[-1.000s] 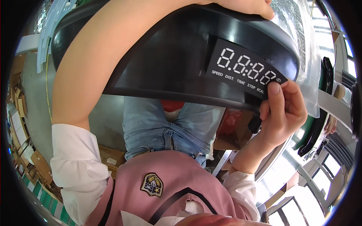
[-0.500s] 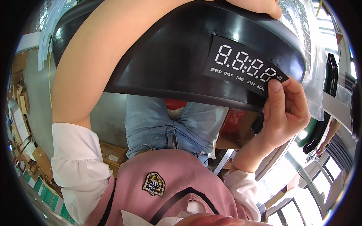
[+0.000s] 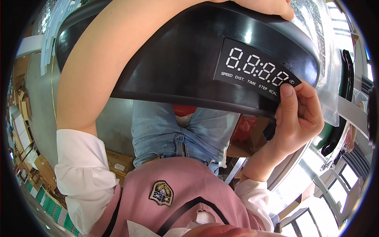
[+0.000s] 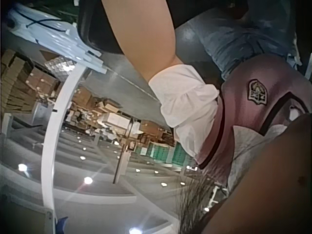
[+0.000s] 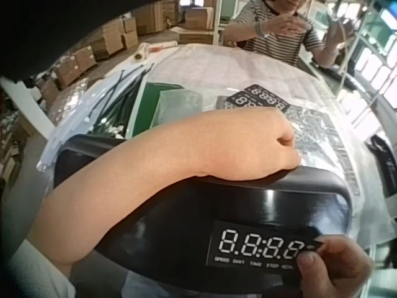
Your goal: Assembling digital display panels onto plastic housings on an assembly line.
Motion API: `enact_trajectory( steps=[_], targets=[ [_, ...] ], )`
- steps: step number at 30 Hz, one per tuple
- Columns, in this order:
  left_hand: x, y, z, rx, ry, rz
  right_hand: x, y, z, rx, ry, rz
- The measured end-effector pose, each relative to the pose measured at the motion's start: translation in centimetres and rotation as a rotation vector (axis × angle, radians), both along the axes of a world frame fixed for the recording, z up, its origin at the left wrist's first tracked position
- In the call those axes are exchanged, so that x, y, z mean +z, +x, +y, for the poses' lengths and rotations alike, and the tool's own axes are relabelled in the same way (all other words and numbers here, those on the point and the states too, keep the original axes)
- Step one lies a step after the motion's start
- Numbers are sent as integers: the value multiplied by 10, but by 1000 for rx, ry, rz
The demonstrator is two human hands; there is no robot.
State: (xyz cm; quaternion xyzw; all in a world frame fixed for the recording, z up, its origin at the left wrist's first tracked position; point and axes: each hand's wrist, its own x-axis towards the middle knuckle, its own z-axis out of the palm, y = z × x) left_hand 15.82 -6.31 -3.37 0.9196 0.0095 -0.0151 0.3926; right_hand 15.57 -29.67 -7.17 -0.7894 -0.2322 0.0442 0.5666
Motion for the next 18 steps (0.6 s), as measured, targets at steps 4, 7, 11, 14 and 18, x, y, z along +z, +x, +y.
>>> enact_trajectory(
  steps=[4, 7, 11, 14, 18],
  targets=[
    [-2, -1, 0, 10, -11, -17, -1, 0, 1, -1, 0, -9],
    [-4, 1, 1, -2, -7, -34, 0, -2, 2, -3, -4, 3],
    [-4, 2, 2, -25, -2, -65, 2, -1, 2, -3, -15, 7],
    [-2, 1, 1, -17, -15, -13, 3, -1, 2, 2, -24, 11],
    [-3, 2, 1, -11, 14, -20, 3, 0, 4, 1, -26, 18]
  ],
)
